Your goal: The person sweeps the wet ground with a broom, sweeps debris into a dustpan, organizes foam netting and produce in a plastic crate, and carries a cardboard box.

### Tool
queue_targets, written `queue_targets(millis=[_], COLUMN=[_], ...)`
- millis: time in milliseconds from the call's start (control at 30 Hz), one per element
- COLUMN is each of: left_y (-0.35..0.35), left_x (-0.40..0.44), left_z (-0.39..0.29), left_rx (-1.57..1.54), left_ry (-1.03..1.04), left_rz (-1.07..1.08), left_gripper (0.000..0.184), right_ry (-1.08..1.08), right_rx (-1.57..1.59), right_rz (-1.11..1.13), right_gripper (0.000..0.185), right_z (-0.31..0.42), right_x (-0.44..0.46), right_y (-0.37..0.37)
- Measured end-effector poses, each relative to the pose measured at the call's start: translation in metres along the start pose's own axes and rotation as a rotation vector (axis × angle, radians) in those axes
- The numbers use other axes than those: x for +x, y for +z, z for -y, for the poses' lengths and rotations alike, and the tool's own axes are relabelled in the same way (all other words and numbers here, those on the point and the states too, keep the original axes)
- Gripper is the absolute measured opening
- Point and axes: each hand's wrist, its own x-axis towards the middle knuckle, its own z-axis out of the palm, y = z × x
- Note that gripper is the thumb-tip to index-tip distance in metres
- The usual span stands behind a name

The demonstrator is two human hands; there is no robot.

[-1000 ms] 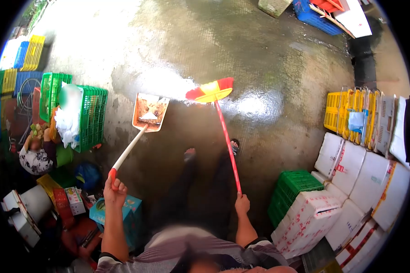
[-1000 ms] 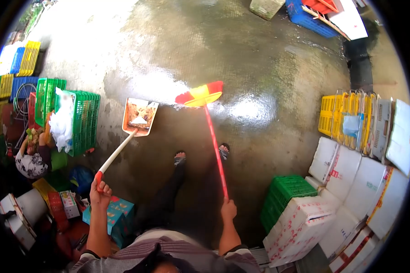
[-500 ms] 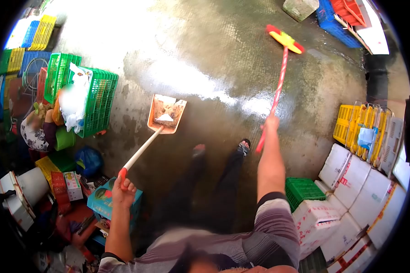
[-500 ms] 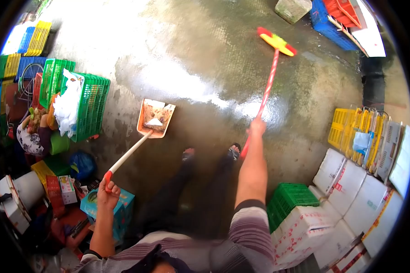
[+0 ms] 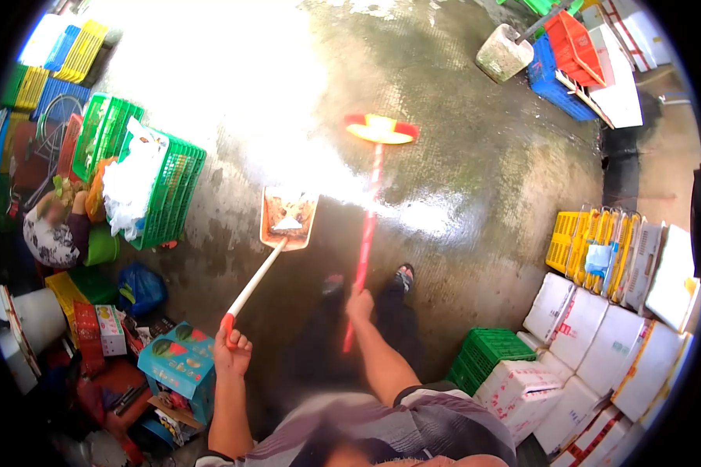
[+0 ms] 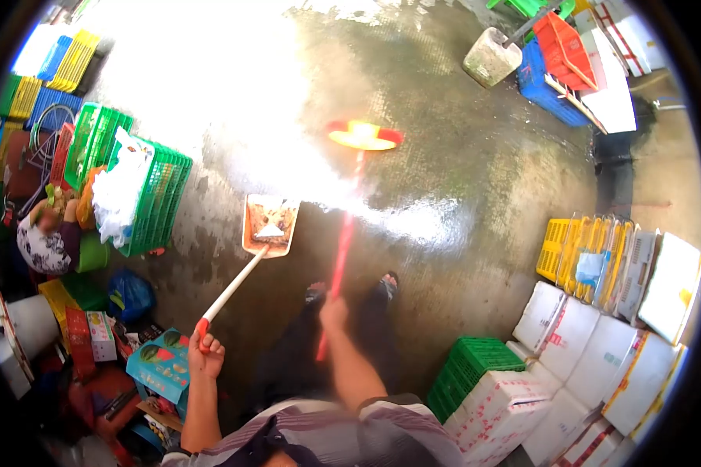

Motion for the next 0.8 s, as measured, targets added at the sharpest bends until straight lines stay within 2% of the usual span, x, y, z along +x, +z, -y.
queue_targets(millis=[67, 133, 200, 267, 333, 367, 400, 433, 500, 533, 567, 633, 667, 700, 733, 767, 800], left_y=[0.001, 0.014, 0.026, 0.04, 0.058, 0.075, 0.089, 0.103, 0.129, 0.143, 0.157, 0.198, 0.221, 0.242, 0.261, 0.279, 0.293], left_x=[-0.004, -0.006, -0.012, -0.009, -0.01, -0.008, -0.005, -0.002, 0.001, 0.004, 0.009, 0.019, 0.021, 0.024, 0.027, 0.03, 0.034], left_z=[0.003, 0.006, 0.011, 0.021, 0.031, 0.035, 0.041, 0.048, 0.067, 0.071, 0.075, 0.086, 0.091, 0.097, 0.107, 0.112, 0.116], left_rx=[0.013, 0.026, 0.043, 0.053, 0.06, 0.064, 0.062, 0.066, 0.069, 0.074, 0.09, 0.122, 0.143, 0.164, 0.181, 0.204, 0.229], left_ry=[0.004, 0.026, 0.046, 0.084, 0.081, 0.085, 0.087, 0.094, 0.115, 0.124, 0.127, 0.128, 0.126, 0.123, 0.106, 0.088, 0.07], left_rz=[-0.014, -0.034, -0.067, -0.074, -0.055, -0.049, -0.036, -0.062, -0.108, -0.137, -0.167, -0.181, -0.181, -0.181, -0.155, -0.135, -0.118], left_gripper=[0.03, 0.03, 0.029, 0.028, 0.025, 0.025, 0.024, 0.023, 0.022, 0.022, 0.022, 0.024, 0.025, 0.027, 0.026, 0.025, 0.025], right_ry=[0.067, 0.214, 0.279, 0.432, 0.406, 0.379, 0.424, 0.41, 0.255, 0.219, 0.2, 0.204, 0.284, 0.297, 0.282, 0.338, 0.357], right_rx=[-0.01, 0.377, 0.439, 0.402, 0.358, 0.531, 0.489, 0.53, 0.579, 0.596, 0.63, 0.521, 0.497, 0.359, 0.271, 0.276, 0.238], right_rz=[-0.019, 0.096, 0.056, 0.133, 0.125, -0.064, -0.084, -0.163, -0.281, -0.252, -0.241, -0.278, -0.257, -0.203, -0.258, -0.248, -0.196], right_gripper=[0.053, 0.053, 0.05, 0.049, 0.052, 0.056, 0.058, 0.06, 0.056, 0.053, 0.05, 0.05, 0.055, 0.06, 0.064, 0.065, 0.064], right_z=[-0.01, 0.049, 0.041, 0.101, 0.104, 0.101, 0.098, 0.115, 0.085, 0.09, 0.066, 0.024, 0.006, -0.034, -0.078, -0.088, -0.135], right_x=[0.019, 0.022, 0.093, 0.147, 0.241, 0.298, 0.357, 0.378, 0.467, 0.468, 0.489, 0.458, 0.421, 0.392, 0.363, 0.311, 0.279], right_y=[0.04, 0.008, 0.033, -0.039, -0.076, -0.087, -0.12, -0.18, -0.262, -0.312, -0.34, -0.387, -0.403, -0.404, -0.396, -0.397, -0.375])
